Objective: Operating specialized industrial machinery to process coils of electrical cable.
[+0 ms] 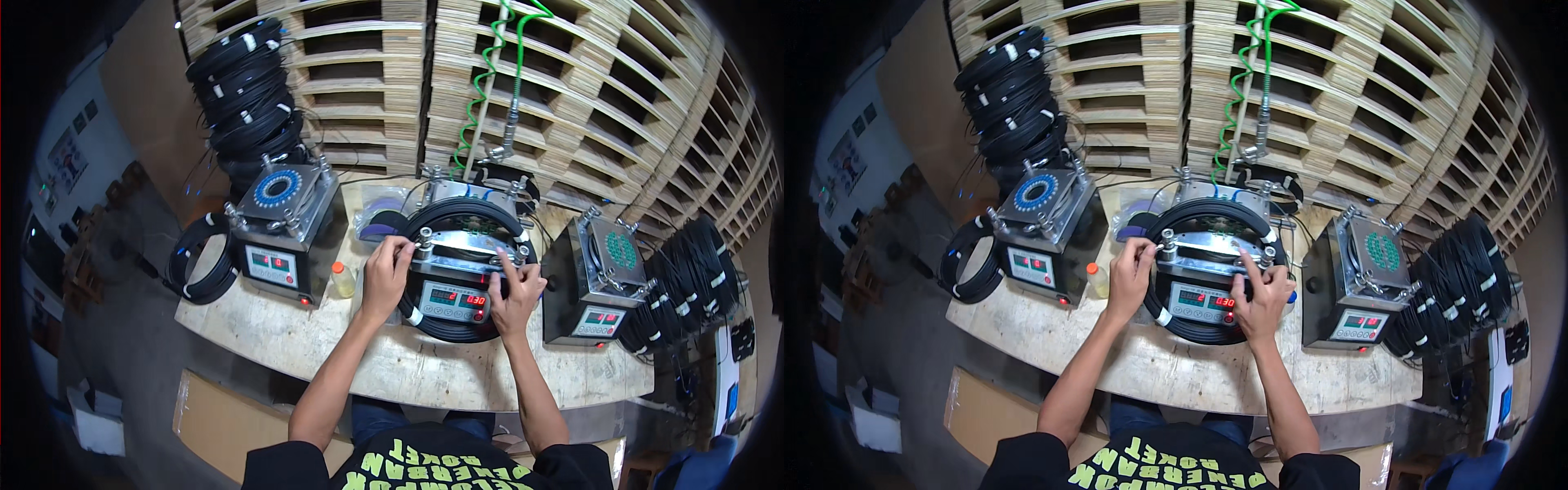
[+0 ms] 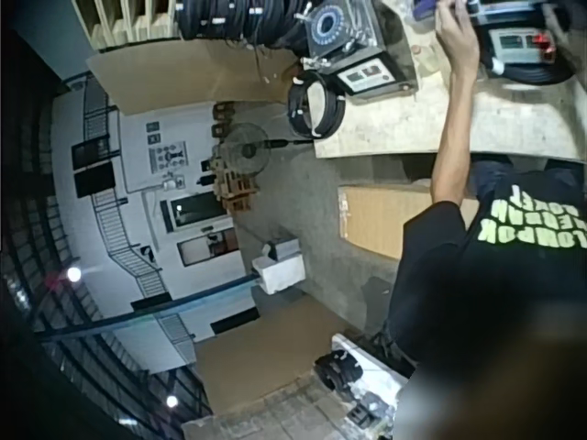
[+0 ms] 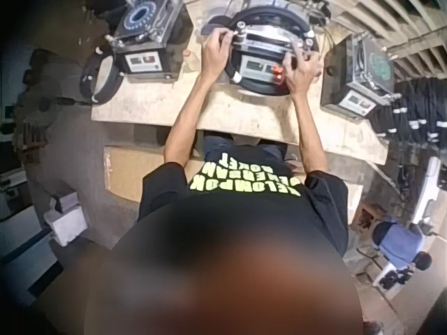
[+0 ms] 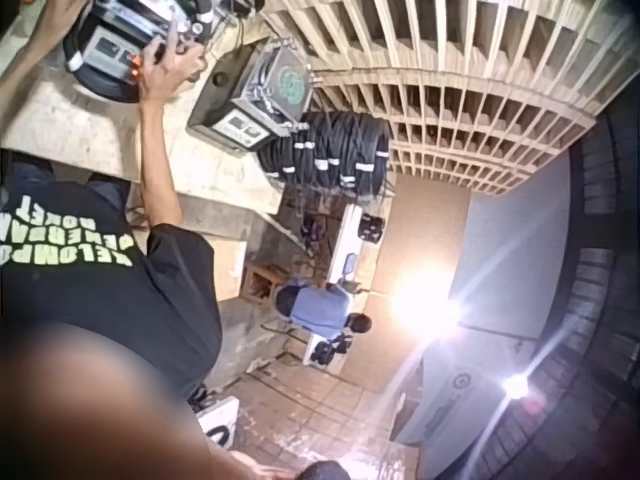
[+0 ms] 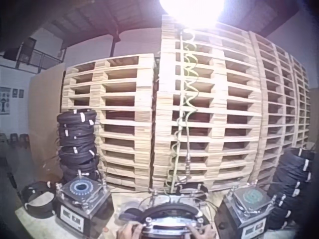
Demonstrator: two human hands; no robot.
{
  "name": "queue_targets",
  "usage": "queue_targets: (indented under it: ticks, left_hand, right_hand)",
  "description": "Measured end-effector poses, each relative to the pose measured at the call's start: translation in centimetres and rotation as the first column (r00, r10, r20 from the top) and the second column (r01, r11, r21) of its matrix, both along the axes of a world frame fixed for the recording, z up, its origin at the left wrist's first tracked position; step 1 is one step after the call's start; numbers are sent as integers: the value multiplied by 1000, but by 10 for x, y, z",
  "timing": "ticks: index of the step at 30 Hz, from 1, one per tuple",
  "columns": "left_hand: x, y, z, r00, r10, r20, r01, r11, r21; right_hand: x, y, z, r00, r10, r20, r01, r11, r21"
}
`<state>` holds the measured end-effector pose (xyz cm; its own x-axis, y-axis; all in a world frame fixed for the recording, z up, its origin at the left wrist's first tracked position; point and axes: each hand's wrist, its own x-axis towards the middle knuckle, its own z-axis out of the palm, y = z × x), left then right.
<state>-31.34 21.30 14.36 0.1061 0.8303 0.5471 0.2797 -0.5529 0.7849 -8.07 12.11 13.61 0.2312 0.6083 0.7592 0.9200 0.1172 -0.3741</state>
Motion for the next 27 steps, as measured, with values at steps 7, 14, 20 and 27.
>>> queue_targets:
  ticks: [7,14,20,27]
  left_hand:
    - [22,9,-27,970,242,1,-231,927,294]
    - [29,12,-35,949,316,13,-301,890,343]
    - [30,13,-39,949,313,27,-303,889,342]
    - [28,14,-42,951,308,23,-298,895,333]
  right_hand:
    - [17,-4,0,979,98,-180,-92,995,40]
    - [41,-6,4,808,257,-531,-147,959,241]
    - [42,-9,23,774,60,-630,-85,996,-8]
    - [47,-23,15,776,174,-606,-165,984,71]
